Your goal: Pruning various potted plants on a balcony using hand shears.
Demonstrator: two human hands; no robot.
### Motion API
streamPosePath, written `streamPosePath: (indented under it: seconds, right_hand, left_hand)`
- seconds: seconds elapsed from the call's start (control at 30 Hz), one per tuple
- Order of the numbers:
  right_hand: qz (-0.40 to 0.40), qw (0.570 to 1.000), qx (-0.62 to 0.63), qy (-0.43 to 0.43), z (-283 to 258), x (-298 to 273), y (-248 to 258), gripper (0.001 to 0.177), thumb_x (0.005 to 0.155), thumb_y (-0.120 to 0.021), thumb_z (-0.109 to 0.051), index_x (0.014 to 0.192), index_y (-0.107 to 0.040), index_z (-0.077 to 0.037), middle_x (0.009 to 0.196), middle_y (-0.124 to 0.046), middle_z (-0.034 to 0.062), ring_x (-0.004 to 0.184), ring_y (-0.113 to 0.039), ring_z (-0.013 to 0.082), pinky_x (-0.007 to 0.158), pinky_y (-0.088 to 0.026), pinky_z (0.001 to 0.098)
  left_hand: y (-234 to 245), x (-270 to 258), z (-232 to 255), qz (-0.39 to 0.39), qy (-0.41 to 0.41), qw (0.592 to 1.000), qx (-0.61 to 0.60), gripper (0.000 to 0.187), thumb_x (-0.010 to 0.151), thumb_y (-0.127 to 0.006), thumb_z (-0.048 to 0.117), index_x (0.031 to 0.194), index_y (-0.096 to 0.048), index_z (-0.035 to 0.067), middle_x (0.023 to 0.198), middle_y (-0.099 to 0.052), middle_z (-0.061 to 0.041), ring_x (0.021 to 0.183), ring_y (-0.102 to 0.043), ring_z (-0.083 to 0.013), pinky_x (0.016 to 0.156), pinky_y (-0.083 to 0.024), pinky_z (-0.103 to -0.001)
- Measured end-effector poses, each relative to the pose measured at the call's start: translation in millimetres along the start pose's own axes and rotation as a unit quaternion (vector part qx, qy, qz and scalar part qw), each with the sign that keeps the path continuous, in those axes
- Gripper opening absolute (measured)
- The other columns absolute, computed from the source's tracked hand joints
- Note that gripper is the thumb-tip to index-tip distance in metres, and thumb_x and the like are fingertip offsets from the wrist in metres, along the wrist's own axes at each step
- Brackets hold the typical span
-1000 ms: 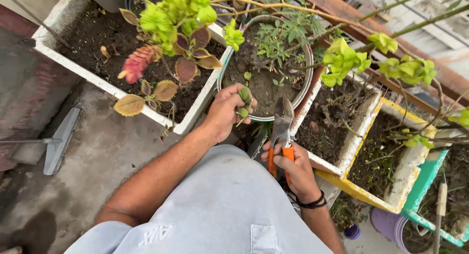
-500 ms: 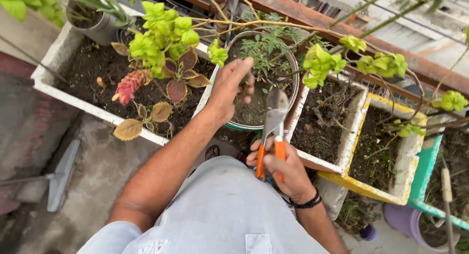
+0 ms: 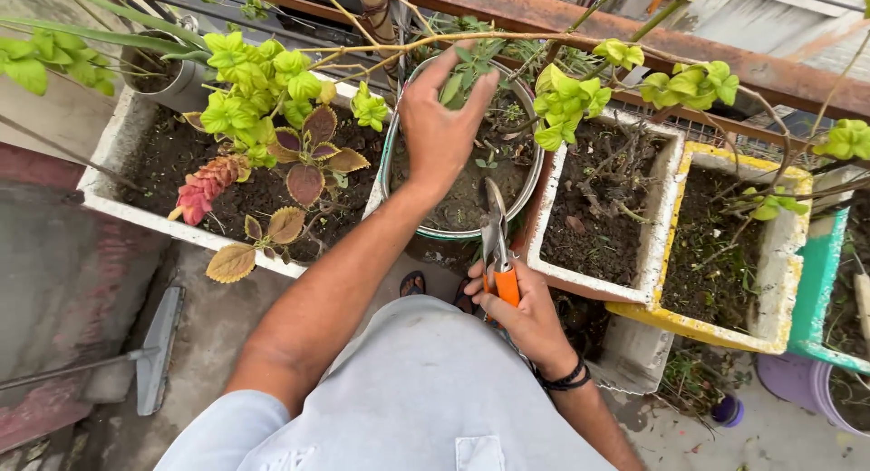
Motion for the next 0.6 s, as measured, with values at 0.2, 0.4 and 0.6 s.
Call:
streamPosePath:
  seconds: [0.2,0.4,0.6]
  right_hand:
    - [-0.017,0.999,0.039,0.015,-1,-2,3,0.035,0.084,-0.06,-0.002,0.119,-0.06,0.001,0.112,-0.069,0.0156,0.103,-0.07,0.0217,0.094,-0.057,0.0369]
    - [-0.082,0.965,0.248,0.004,-5,12,8,0.03,0.088,-0.058,-0.001,0.118,-0.051,-0.001,0.134,-0.061,0.0268,0.124,-0.065,0.0379,0.106,-0.054,0.0486]
    - [-0.138,0.934,0.326,-0.052,-30,33,-17,0.026,0.092,-0.051,0.0,0.117,-0.053,-0.004,0.135,-0.06,0.0223,0.128,-0.062,0.036,0.105,-0.054,0.05]
  left_hand:
    - [-1,9,-22,0.036,0.012,0.999,-0.031,0.022,0.092,-0.076,0.024,0.105,-0.078,0.006,0.097,-0.079,-0.006,0.084,-0.075,-0.0122,0.073,-0.064,-0.026]
    - [38,-14,-19,0.093,0.021,0.994,-0.045,0.016,0.097,-0.074,0.019,0.103,-0.075,0.004,0.087,-0.071,-0.001,0.076,-0.064,-0.0086,0.068,-0.052,-0.025]
    - [58,-45,-8,0.107,0.03,0.994,0.009,0.015,0.099,-0.072,0.017,0.103,-0.076,0.003,0.084,-0.071,0.0,0.078,-0.061,-0.0078,0.076,-0.051,-0.028]
Point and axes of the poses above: each hand's wrist, its own x-axis towards the middle knuckle, its own y-axis out of the back of the hand, z = x × y, the point moved 6 cm from there along x, towards the middle knuckle
